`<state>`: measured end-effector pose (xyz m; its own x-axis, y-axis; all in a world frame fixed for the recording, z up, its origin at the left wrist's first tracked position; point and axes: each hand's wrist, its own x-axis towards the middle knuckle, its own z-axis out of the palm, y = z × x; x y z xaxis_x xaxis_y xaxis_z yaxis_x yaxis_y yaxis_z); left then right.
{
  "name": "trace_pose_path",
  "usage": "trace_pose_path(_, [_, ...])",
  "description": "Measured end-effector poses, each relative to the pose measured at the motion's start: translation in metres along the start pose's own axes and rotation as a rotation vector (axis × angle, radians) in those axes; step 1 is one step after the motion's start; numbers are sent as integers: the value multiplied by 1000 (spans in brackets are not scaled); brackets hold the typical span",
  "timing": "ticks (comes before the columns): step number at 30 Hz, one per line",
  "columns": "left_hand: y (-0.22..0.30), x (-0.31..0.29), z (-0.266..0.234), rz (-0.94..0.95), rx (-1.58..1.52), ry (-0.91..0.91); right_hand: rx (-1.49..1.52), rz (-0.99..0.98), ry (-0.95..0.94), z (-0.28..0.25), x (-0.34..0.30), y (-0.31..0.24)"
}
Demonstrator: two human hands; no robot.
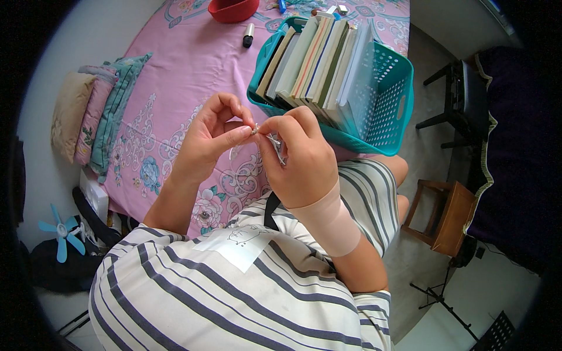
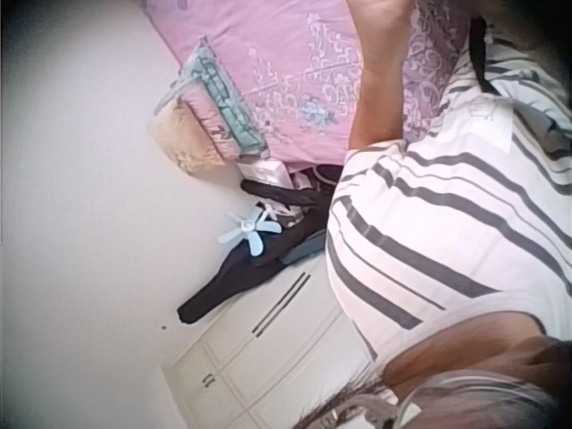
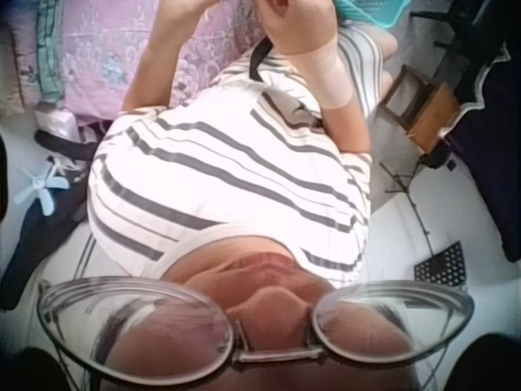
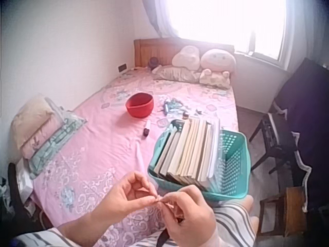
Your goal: The person sits on a bed and ties a white cable into a neat bundle using their hands. They repeatedly wrap and adjust the cable to secure it.
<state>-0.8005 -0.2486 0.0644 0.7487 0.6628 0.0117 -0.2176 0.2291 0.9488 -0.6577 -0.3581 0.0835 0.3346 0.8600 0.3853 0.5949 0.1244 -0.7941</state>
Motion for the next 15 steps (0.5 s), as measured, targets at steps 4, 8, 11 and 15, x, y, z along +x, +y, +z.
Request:
trace_pose_path(4, [4,-1,7,40,101,18,-12,27,11,2,-1,1])
trace_pose_path(8, [2,-2,12,86,172,30,18,74,19,3,-2,4])
trace_pose_path(11, [6,-4,17,104,264,42,15,105,6,3,-3,5])
trace_pose_path(15, [5,-7,22,190,457,45,33,140,-2,3,-3,6])
